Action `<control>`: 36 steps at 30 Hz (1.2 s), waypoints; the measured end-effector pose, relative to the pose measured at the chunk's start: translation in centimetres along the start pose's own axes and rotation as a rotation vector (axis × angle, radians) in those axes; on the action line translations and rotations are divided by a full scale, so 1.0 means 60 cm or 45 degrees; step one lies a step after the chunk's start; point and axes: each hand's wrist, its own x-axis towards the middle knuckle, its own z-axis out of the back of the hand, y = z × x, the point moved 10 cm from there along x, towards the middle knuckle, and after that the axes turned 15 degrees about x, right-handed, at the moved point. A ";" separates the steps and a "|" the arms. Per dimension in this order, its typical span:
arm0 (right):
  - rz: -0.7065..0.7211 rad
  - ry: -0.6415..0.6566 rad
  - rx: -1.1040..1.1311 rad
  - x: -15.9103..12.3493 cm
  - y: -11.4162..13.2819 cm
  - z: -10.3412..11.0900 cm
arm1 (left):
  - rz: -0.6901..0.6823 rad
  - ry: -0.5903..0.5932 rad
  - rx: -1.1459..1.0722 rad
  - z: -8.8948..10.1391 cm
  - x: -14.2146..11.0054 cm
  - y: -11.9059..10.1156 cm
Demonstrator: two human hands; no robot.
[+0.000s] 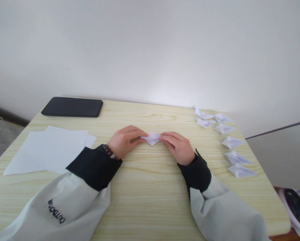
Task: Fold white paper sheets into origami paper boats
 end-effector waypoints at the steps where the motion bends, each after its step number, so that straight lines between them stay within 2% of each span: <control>1: -0.006 -0.006 0.002 0.000 0.000 0.001 | -0.001 -0.007 0.005 0.001 0.000 0.000; 5: -0.032 -0.043 -0.005 0.000 -0.002 0.004 | -0.046 -0.010 0.055 0.001 0.000 -0.010; 10: -0.027 -0.002 0.002 0.001 0.000 -0.005 | -0.112 0.025 0.153 -0.002 -0.001 -0.024; 28: -0.040 -0.013 -0.010 0.002 0.003 -0.003 | -0.336 -0.007 0.211 0.008 0.000 -0.062; 36: -0.011 0.009 -0.027 0.004 0.008 -0.007 | -0.418 0.000 0.336 -0.003 -0.006 -0.068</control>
